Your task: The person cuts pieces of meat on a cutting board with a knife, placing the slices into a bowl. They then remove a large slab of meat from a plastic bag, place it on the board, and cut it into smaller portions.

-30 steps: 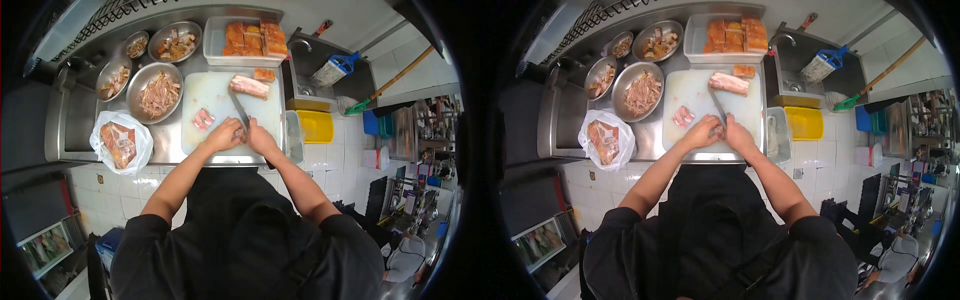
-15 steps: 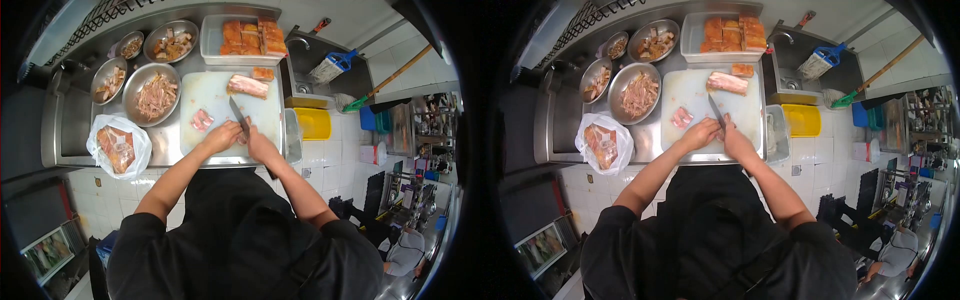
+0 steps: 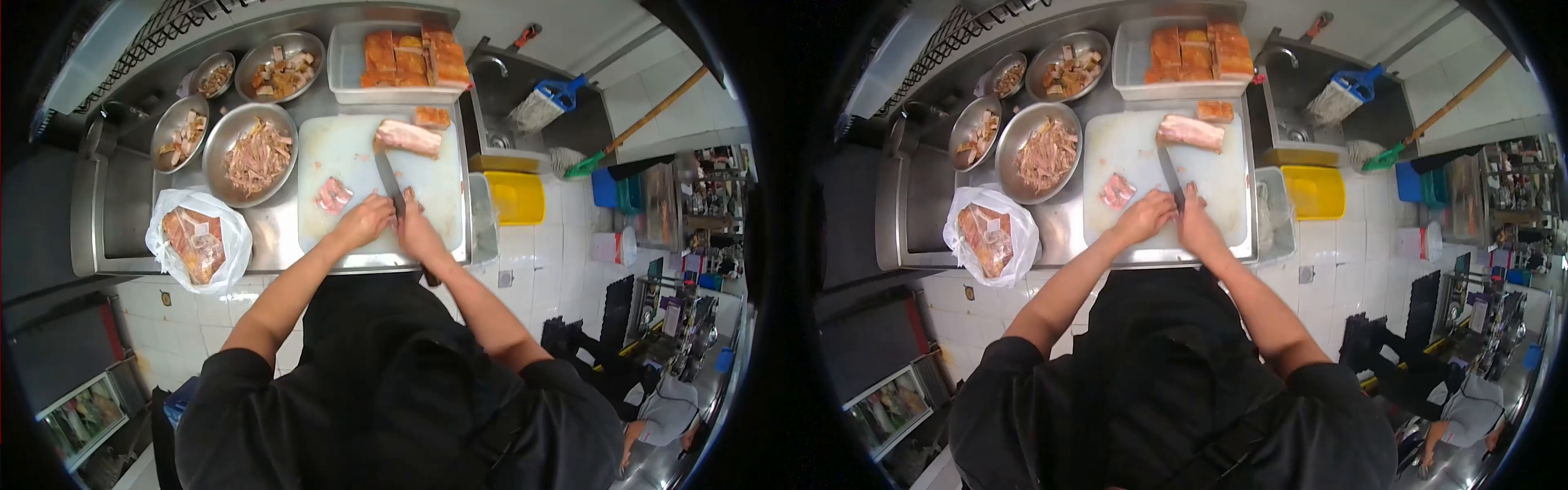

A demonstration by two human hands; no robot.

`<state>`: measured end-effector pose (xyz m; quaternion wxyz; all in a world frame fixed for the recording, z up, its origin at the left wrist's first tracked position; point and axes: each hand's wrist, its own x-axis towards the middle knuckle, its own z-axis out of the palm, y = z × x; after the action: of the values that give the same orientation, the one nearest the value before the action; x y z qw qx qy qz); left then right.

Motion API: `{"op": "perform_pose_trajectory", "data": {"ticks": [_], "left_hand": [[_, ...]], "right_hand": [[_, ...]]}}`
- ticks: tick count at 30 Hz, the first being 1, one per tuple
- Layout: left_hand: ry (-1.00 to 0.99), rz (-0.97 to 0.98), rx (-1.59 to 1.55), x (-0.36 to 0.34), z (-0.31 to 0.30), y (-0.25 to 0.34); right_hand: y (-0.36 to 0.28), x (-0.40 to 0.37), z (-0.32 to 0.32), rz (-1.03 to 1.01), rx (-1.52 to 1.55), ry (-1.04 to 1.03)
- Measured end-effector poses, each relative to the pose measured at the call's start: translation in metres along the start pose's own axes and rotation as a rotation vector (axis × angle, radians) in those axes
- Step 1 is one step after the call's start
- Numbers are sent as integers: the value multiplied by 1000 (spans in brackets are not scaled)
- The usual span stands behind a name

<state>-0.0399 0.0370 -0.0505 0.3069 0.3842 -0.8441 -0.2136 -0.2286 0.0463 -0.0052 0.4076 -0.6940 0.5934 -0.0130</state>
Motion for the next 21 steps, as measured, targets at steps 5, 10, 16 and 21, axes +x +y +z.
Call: {"op": "perform_pose_trajectory", "data": {"ticks": [5,10,16,21], "left_hand": [[26,-49,-68,-1,-2,-1],[30,-27,-53,-7,-4,3],[-39,-90,27,-8,-9,2],[25,-65,18,-12,-1,-6]], "right_hand": [[-18,-14,-1,-39,32,43],[-5,9,-3,-165,57,110],[-47,-49,-44,-2,-114,-80],[-18,-25,2,-8,-138,26]]}}
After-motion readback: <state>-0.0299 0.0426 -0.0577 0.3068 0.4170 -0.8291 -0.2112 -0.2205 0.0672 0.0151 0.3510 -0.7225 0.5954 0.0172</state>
